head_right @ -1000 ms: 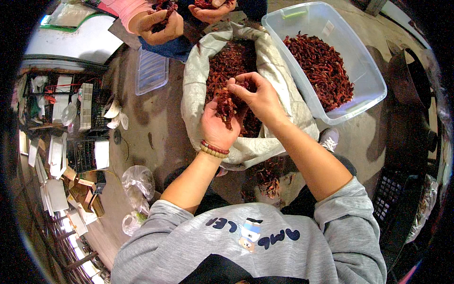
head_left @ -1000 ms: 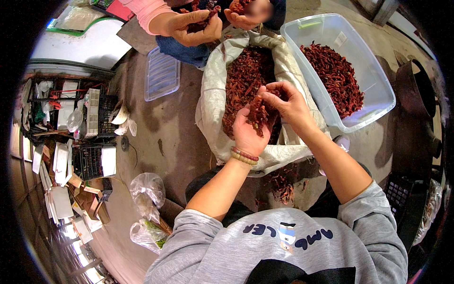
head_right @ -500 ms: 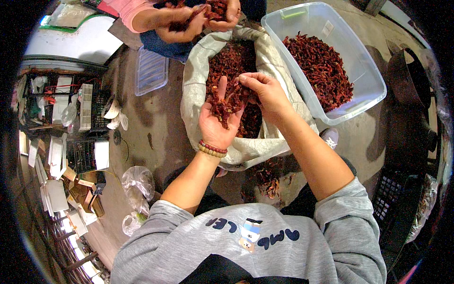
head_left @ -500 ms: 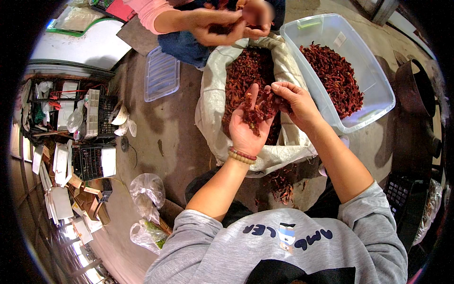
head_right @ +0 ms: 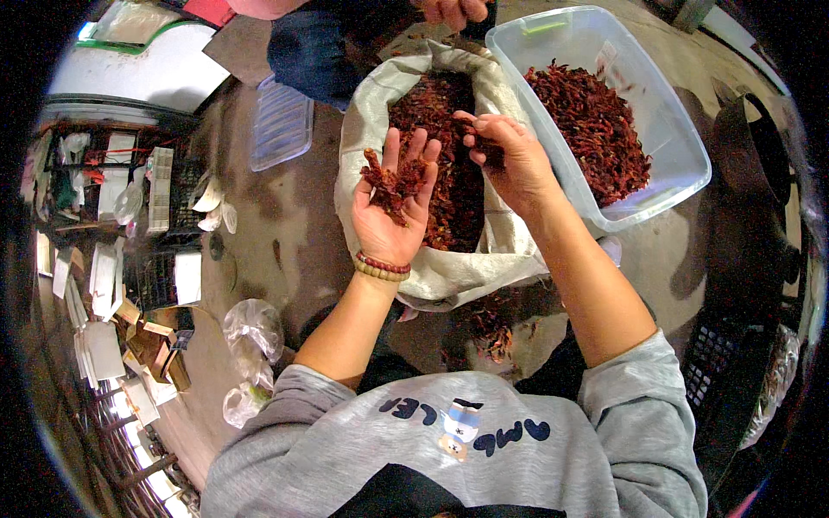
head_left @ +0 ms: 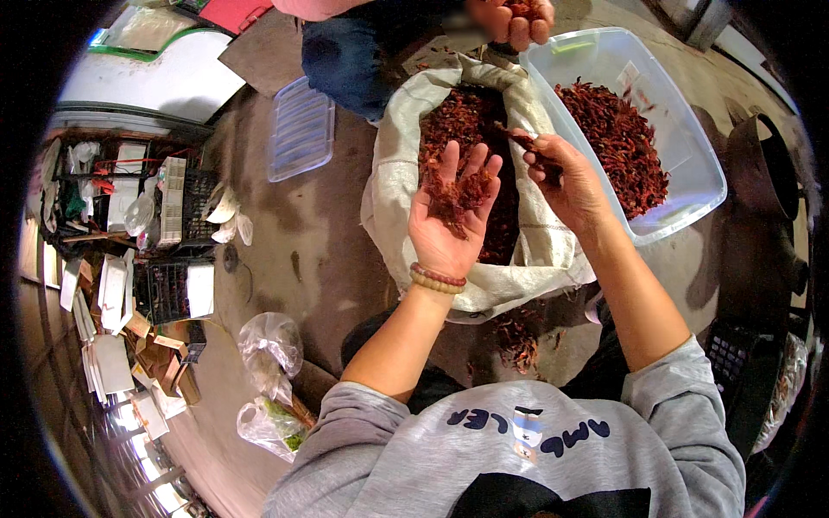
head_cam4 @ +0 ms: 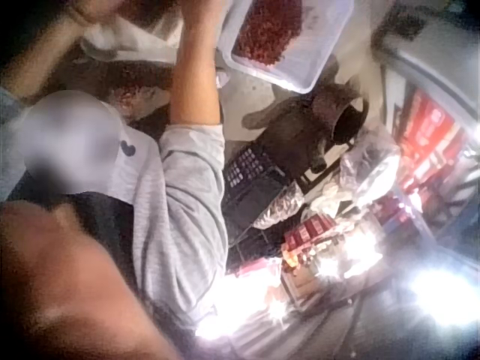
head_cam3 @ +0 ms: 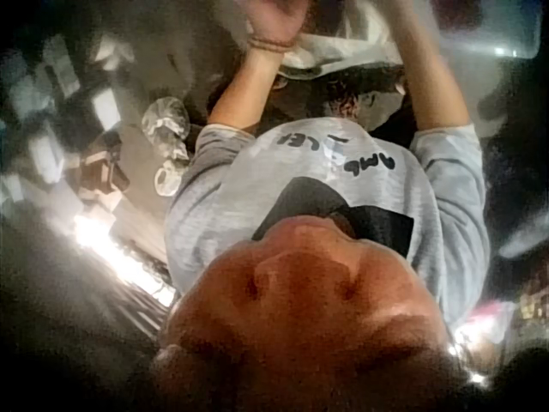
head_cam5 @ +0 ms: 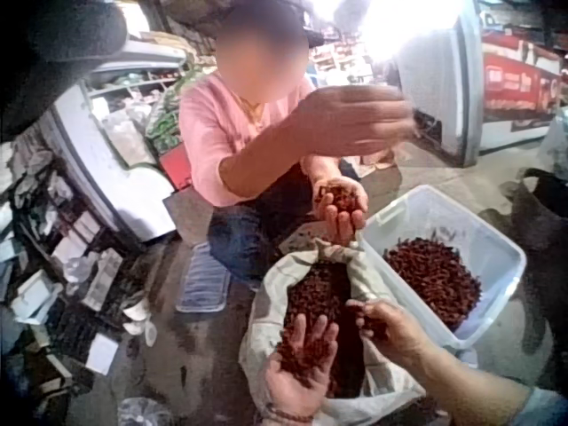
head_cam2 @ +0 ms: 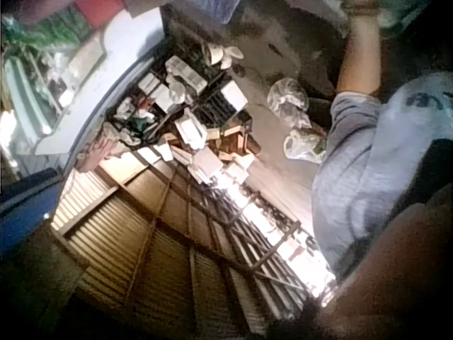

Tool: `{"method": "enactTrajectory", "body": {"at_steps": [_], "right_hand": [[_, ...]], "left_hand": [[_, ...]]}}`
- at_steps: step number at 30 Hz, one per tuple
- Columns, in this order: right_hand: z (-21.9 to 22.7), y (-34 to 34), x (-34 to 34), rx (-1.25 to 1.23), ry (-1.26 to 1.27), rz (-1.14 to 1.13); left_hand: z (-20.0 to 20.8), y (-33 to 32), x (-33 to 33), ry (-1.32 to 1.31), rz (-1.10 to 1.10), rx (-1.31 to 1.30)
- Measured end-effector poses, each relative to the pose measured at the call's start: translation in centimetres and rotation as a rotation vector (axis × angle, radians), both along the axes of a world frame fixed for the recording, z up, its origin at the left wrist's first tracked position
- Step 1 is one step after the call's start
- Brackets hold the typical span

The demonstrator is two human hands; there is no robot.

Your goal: The person sits on the floor and sorts dried red chilies by hand, removing stems and transferring the chilies from a large sack into a clear plastic container. Another person assists with the same task nearby.

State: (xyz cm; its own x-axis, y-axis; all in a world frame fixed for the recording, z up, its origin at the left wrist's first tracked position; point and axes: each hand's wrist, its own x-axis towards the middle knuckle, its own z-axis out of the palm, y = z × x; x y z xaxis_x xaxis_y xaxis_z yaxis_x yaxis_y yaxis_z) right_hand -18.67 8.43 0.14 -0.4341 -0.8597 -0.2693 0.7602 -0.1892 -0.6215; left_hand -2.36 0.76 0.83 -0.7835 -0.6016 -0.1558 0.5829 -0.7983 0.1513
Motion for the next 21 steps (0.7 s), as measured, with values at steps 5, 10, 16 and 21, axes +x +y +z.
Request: {"method": "enactTrajectory", "body": {"at_steps": [5,10,16,21], "right_hand": [[-0.8,-0.2,0.0,-0.001,-0.010,0.013],[0.5,-0.2,1.0,0.002,0.003,0.137],[-0.1,0.0,1.8,0.134,-0.013,0.244],[-1.2,0.0,2.0,0.161,0.022,0.301]], "left_hand": [[-2.0,-1.1,0.8,0.169,-0.042,-0.012],[-1.5,-1.6,1.0,0.095,0.046,-0.024],[-0.2,-1.0,0.2,-0.003,0.112,-0.061],[-0.3,-0.9,0.3,0.001,0.100,-0.113]]}}
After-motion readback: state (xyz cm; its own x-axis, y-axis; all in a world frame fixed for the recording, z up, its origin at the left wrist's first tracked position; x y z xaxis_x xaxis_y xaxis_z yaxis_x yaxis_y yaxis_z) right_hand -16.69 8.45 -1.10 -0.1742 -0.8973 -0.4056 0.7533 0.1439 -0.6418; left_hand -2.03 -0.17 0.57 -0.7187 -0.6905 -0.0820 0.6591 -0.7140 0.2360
